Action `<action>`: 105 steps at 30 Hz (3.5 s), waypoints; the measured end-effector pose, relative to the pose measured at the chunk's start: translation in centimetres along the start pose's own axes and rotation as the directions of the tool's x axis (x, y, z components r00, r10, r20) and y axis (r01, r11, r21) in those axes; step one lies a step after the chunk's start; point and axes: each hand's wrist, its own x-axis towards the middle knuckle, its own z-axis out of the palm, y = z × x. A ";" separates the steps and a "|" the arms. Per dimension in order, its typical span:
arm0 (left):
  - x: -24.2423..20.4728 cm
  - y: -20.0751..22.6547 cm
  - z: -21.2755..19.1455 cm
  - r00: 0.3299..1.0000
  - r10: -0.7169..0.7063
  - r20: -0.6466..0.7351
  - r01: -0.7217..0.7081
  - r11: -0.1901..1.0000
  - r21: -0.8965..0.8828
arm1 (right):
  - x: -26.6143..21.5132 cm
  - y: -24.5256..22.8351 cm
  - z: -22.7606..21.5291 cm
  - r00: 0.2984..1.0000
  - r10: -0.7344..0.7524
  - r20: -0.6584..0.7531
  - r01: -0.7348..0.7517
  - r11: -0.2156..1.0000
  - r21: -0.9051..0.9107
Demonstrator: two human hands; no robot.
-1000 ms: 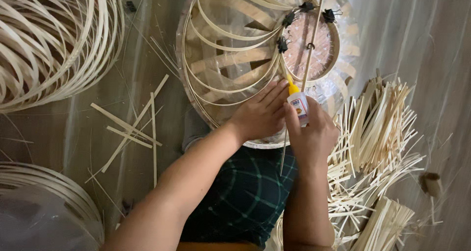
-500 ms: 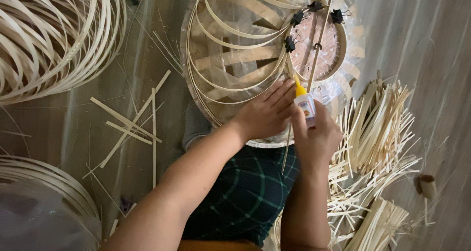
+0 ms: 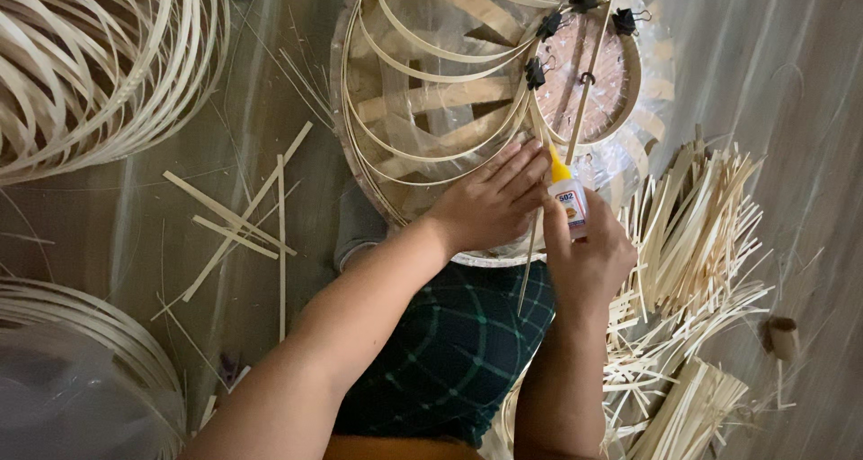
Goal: The person assembles a bamboo lamp by applying adhesive to the wooden frame and attaching thin bamboo strips, securing them with binder clips.
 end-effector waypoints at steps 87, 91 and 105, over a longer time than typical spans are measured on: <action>-0.5 -0.3 0.4 0.975 0.043 0.217 -0.038 0.999 -0.028 | -25.3 33.6 17.9 0.607 0.762 0.226 -0.777 0.628 -0.029; 0.3 0.6 0.2 0.980 0.037 0.195 -0.034 0.999 -0.020 | -23.4 35.0 19.0 0.623 0.779 0.074 -0.782 0.617 0.087; 1.0 0.8 0.3 0.990 0.023 0.139 -0.035 0.996 0.084 | -7.6 37.5 22.6 0.831 0.444 0.337 -0.503 0.857 0.113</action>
